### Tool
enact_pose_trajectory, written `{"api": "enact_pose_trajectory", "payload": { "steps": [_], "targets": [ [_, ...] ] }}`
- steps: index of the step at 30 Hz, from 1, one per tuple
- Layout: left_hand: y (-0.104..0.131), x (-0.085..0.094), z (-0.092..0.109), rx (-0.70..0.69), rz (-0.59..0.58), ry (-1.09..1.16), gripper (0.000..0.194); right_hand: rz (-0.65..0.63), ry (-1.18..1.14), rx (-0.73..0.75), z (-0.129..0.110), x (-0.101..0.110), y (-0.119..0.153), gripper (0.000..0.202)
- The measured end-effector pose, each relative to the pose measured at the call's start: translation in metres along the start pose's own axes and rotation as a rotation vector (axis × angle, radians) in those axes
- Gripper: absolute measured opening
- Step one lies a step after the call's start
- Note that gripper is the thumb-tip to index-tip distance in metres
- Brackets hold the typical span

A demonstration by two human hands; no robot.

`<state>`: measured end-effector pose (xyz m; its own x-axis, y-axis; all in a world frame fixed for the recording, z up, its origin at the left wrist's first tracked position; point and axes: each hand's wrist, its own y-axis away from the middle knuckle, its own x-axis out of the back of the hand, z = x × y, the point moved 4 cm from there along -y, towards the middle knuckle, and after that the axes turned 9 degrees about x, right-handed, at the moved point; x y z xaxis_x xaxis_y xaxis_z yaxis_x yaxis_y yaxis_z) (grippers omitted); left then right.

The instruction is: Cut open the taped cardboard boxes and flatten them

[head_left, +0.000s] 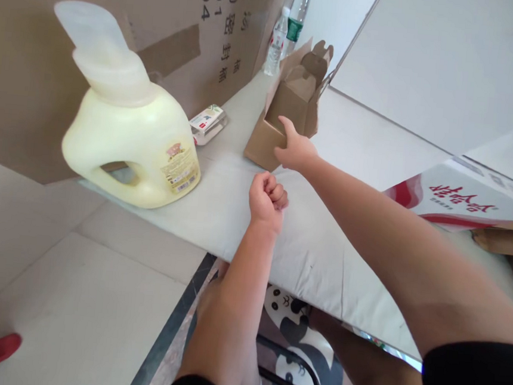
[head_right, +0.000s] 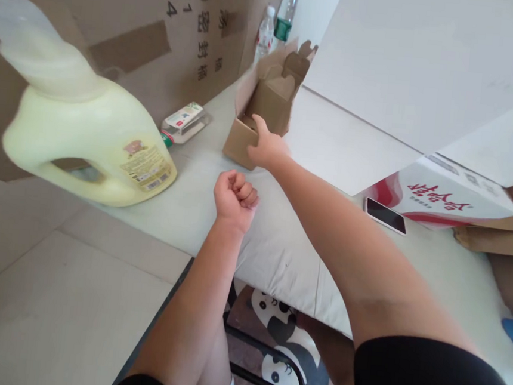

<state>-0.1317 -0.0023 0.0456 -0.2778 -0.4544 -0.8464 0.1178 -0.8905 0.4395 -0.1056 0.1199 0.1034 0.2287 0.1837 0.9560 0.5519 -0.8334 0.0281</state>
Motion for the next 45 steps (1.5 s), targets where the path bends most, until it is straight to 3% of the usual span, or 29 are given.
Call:
{"api": "enact_pose_trajectory", "payload": {
  "steps": [2, 5, 8, 10, 13, 17, 20, 23, 25, 27, 30, 34, 36, 38, 40, 45],
  "targets": [
    [-0.001, 0.005, 0.004, -0.172, 0.111, -0.009, 0.041, 0.033, -0.136, 0.024, 0.010, 0.000, 0.011, 0.084],
    [0.006, 0.015, 0.019, -0.578, 0.304, -0.042, 0.035, 0.105, -0.196, 0.107, 0.019, 0.003, 0.044, 0.078],
    [0.018, 0.021, 0.037, -0.944, 0.370, -0.135, 0.025, 0.167, -0.113, 0.251, 0.029, 0.011, 0.100, 0.074],
    [0.020, 0.024, 0.045, -1.041, 0.393, -0.214, 0.017, 0.151, -0.097, 0.278, 0.045, 0.013, 0.146, 0.068],
    [0.010, 0.027, 0.047, -0.954, 0.360, -0.353, 0.014, 0.272, -0.149, 0.389, 0.080, 0.016, 0.218, 0.063],
    [-0.010, 0.012, 0.021, -0.686, 0.029, -0.531, 0.039, 0.442, -0.354, 0.515, 0.122, 0.009, 0.291, 0.067],
    [-0.012, -0.006, -0.012, -0.527, -0.284, -0.630, 0.052, 0.678, -0.488, 0.452, 0.140, 0.006, 0.318, 0.059],
    [-0.008, -0.020, -0.038, -0.503, -0.439, -0.752, 0.057, 0.823, -0.484, 0.370, 0.148, 0.006, 0.328, 0.037],
    [-0.007, -0.025, -0.049, -0.563, -0.443, -0.825, 0.059, 0.856, -0.413, 0.394, 0.153, 0.007, 0.331, 0.022],
    [-0.010, -0.029, -0.059, -0.599, -0.430, -0.875, 0.060, 0.898, -0.352, 0.398, 0.162, 0.003, 0.335, 0.023],
    [-0.017, -0.034, -0.076, -0.570, -0.434, -0.905, 0.058, 0.969, -0.250, 0.244, 0.180, -0.010, 0.342, 0.035],
    [-0.022, -0.040, -0.100, -0.556, -0.466, -0.897, 0.053, 1.063, -0.238, 0.058, 0.194, -0.026, 0.348, 0.028],
    [-0.024, -0.043, -0.109, -0.578, -0.463, -0.909, 0.052, 1.092, -0.378, 0.034, 0.196, -0.028, 0.348, 0.054],
    [-0.024, -0.045, -0.115, -0.613, -0.439, -0.951, 0.052, 1.034, -0.607, 0.050, 0.196, -0.029, 0.347, 0.084],
    [-0.024, -0.046, -0.119, -0.655, -0.397, -1.005, 0.049, 0.932, -0.769, 0.072, 0.194, -0.029, 0.346, 0.090],
    [-0.030, -0.045, -0.122, -0.585, -0.353, -1.040, 0.038, 0.776, -0.637, 0.202, 0.191, -0.021, 0.350, 0.035]
  ]
}}
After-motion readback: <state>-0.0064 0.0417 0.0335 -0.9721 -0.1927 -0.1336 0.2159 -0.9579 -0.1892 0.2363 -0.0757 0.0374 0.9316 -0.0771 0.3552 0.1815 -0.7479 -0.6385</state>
